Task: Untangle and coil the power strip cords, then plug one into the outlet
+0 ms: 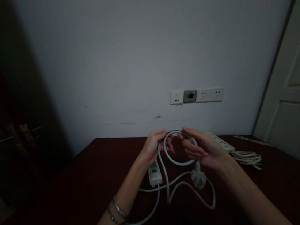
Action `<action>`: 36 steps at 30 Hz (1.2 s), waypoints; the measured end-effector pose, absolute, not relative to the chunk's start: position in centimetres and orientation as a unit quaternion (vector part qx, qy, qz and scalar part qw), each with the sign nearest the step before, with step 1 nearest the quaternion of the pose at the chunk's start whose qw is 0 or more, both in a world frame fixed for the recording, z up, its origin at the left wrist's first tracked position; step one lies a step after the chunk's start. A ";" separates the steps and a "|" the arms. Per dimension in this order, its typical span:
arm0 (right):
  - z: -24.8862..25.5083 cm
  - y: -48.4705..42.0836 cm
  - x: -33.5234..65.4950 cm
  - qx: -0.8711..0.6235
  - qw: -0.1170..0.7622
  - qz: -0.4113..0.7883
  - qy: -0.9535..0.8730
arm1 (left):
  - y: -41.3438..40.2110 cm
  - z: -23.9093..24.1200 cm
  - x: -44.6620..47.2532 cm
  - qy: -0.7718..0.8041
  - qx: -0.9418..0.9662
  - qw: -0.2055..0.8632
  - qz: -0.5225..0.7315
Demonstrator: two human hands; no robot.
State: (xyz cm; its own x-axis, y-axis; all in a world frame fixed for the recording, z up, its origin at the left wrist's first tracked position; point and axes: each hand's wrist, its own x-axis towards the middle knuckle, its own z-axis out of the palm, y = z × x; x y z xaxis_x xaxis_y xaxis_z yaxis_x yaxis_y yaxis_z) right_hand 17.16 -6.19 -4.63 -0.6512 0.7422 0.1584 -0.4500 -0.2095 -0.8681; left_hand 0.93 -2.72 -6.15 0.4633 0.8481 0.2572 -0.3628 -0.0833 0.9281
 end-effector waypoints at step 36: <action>-4.4 -6.7 16.6 -0.194 0.420 0.724 -0.511 | -2.6 -6.0 0.8 0.220 0.556 0.624 0.503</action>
